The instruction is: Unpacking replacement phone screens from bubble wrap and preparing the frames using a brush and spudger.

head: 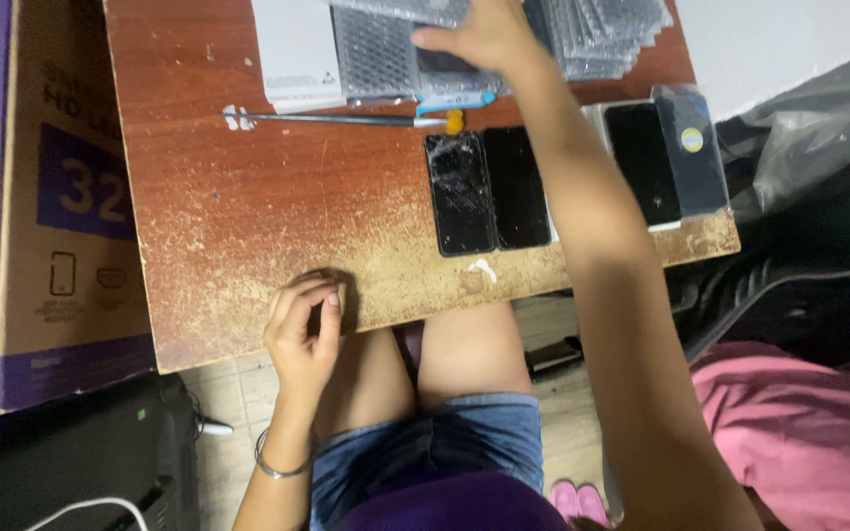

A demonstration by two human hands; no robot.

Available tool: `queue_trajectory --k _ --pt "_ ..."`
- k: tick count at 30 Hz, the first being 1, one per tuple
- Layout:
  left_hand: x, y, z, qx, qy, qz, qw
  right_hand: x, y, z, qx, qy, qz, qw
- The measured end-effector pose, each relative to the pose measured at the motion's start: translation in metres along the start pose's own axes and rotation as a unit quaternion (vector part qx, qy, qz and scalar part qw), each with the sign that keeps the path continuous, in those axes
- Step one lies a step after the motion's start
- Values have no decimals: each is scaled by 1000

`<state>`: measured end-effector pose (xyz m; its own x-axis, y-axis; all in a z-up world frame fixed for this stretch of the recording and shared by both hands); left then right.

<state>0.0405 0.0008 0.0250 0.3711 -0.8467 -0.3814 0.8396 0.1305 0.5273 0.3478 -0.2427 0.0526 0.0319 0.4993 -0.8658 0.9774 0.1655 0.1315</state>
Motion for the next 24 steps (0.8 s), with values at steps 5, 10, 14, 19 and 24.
queue_trajectory --k 5,10,14,19,24 --pt "0 0 -1 -4 5 0 1000 -11 -12 -22 169 -43 -234 956" --pt "-1 -1 -2 -12 -7 2 1000 -7 -14 -4 110 -58 -194 973" --pt "1 4 -2 -27 -25 -8 999 -25 -79 -35 -112 44 -41 992" --pt "26 20 13 -75 -242 -43 966 6 -184 -70 -203 253 -18 946" --pt "55 32 33 -7 -368 -47 929 63 -223 -68 -227 388 11 893"
Point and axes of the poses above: each hand's wrist, its own y-axis towards the middle knuckle, its own x-axis out of the palm, z = x × y, the point moved 5 cm from there along y, towards the middle knuckle, and after that the axes turned 2 degrees about z, right-handed, at the moved point
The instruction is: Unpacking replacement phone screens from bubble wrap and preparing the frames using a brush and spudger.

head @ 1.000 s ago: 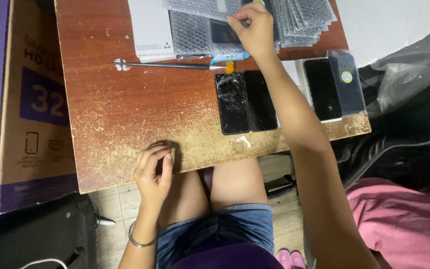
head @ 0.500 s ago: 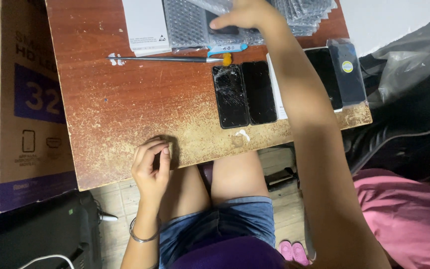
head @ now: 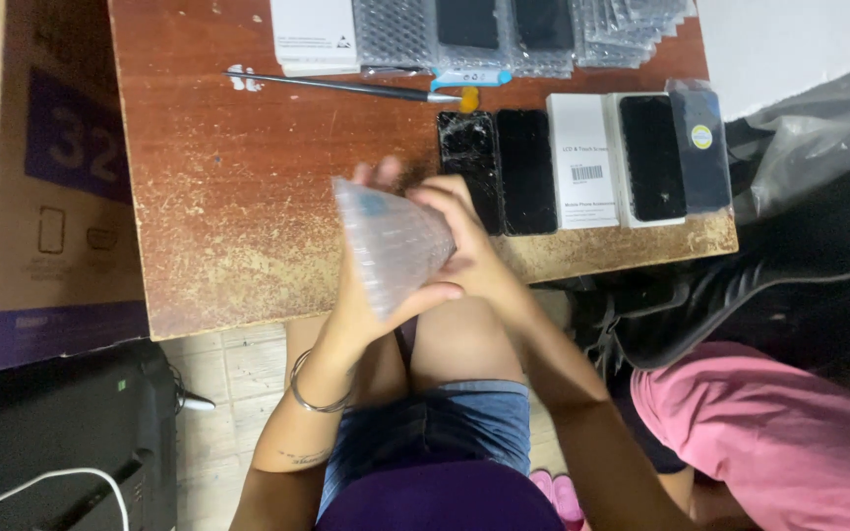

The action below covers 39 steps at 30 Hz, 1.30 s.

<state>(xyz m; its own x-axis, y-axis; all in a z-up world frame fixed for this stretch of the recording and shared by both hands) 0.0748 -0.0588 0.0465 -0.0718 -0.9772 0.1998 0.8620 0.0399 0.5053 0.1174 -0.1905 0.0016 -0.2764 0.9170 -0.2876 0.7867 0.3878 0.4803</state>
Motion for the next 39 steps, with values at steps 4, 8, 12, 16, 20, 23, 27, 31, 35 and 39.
queue_trajectory --k 4,8,12,16,20,23,27,31,35,39 --pt "2 1 0 11 -39 32 999 21 -1 -10 -26 106 149 983" --pt "-13 2 12 23 -144 33 989 7 3 -43 -32 82 52 995" --pt "-51 -7 42 -3 134 108 985 -20 10 -73 -4 -162 17 987" --pt "-43 -13 50 71 583 -122 800 -27 17 -95 -28 -346 -96 933" --pt "-22 10 58 106 610 -251 744 -11 20 -107 -87 -378 -164 907" --pt "-40 12 45 49 582 -270 765 -22 37 -88 0 -272 -169 947" --pt "-55 4 46 45 472 -193 859 -58 46 -15 216 -397 -208 868" --pt "-63 -10 47 69 372 -123 917 -63 49 4 301 -414 -261 818" --pt "-61 -14 44 100 322 -75 938 -51 47 12 309 -403 -299 808" --pt "-59 -17 47 140 283 -41 948 -50 50 17 239 -444 -261 823"
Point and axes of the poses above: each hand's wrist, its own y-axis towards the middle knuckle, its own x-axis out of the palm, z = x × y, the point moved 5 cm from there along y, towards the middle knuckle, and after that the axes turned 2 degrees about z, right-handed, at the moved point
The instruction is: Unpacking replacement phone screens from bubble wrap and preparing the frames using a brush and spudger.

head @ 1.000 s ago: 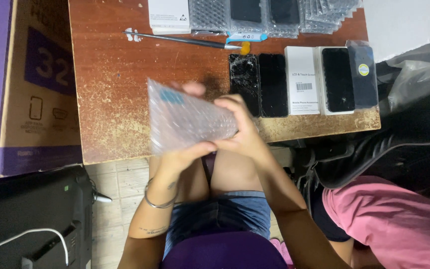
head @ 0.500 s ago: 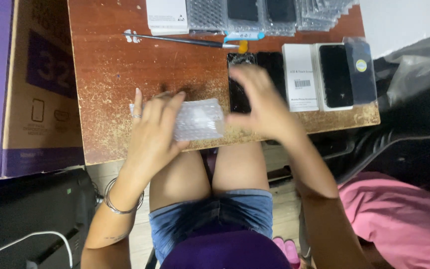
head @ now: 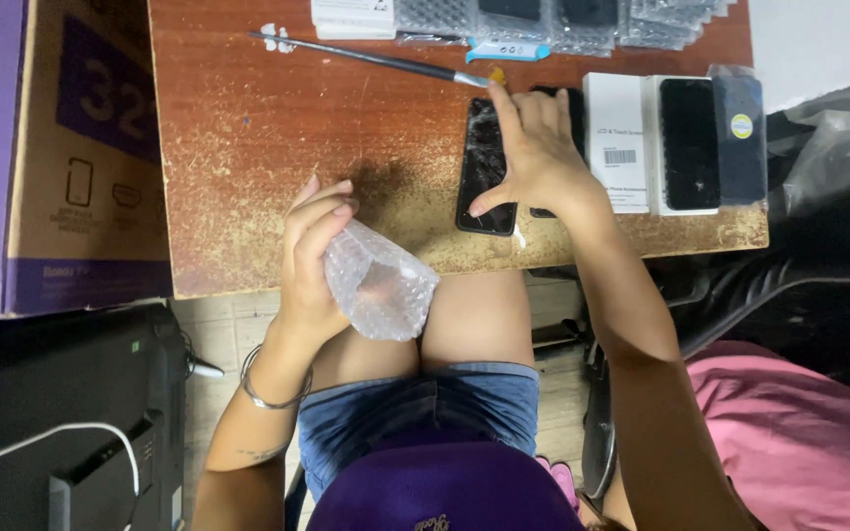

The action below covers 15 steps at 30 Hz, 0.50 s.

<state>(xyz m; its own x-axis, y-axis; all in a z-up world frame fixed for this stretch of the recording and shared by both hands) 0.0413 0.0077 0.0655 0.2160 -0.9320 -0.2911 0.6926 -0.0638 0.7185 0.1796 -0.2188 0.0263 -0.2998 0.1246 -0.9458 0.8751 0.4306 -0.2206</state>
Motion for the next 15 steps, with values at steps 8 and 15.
queue_trajectory --k 8,15 --pt "-3 -10 -13 -90 -165 62 980 -31 -34 4 116 151 76 979" --pt "36 -16 -22 -199 -819 -66 534 -48 -73 33 -18 295 292 910"
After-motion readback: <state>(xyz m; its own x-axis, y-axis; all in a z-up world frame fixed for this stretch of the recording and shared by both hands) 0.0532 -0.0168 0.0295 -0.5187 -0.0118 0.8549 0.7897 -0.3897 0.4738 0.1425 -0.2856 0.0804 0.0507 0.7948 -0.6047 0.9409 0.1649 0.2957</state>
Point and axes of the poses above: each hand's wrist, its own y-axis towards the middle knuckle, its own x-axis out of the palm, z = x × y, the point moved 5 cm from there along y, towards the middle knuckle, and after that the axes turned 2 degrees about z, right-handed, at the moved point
